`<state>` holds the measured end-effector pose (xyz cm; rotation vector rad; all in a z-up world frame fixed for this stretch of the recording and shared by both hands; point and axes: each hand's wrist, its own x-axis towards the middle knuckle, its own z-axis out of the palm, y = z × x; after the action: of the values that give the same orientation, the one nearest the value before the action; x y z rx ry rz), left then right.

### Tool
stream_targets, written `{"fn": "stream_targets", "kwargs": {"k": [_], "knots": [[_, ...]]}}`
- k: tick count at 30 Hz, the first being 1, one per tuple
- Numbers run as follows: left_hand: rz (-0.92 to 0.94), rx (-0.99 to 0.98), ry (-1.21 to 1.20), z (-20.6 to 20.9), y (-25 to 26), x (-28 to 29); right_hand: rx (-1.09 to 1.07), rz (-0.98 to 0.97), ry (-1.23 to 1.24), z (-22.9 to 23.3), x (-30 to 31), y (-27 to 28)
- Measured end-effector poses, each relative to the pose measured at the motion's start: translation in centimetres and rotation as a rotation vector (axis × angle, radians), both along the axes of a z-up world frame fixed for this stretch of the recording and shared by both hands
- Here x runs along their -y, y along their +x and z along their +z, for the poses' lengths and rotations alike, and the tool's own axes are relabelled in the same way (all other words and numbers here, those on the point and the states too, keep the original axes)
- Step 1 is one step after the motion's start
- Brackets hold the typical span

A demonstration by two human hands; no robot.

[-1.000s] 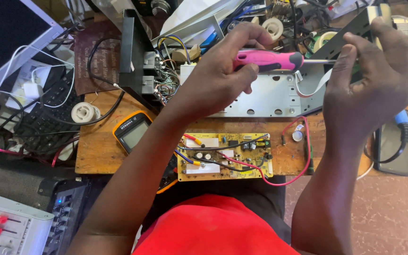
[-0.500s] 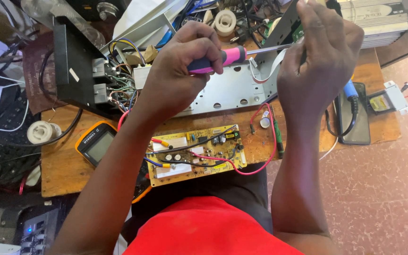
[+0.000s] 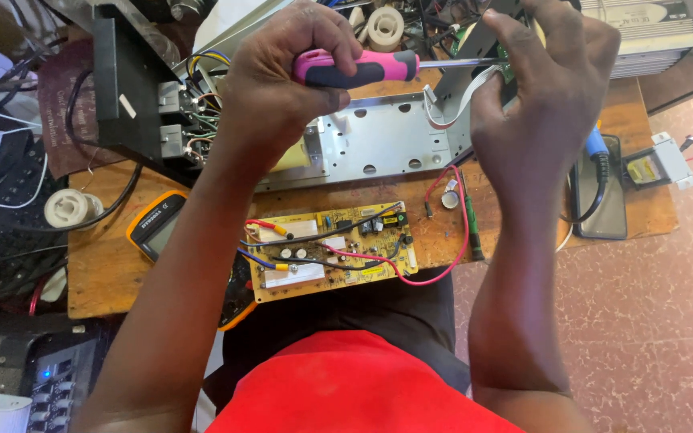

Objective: The person uses a screwdriver to remove screws from a monitor's internal frame and detaches a ribbon cable. They then handle a circuit board and multimeter probes on the workbench.

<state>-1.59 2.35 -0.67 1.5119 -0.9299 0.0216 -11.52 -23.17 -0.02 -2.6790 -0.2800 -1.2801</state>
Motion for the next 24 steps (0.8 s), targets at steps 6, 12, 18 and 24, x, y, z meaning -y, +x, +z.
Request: {"fn": "stream_targets", "kwargs": {"k": [6,12,18,24], "knots": [[-0.008,-0.146,-0.182,-0.6,-0.5,0.4,-0.251,0.148,-0.017,3.1,-0.8,-1.2],[0.122,-0.102,-0.149,-1.2,-1.5,0.8,-0.257,0.183,-0.198,1.9,0.1,1.2],[0.401,0.358,0.146,5.0,-6.2,-1.5,-0.097,0.125,-0.219,0.3,0.6,2.2],[0.477,0.318,0.217,4.7,-7.3,-4.3,-0.106,0.067,-0.142,-2.4,1.3,2.3]]}}
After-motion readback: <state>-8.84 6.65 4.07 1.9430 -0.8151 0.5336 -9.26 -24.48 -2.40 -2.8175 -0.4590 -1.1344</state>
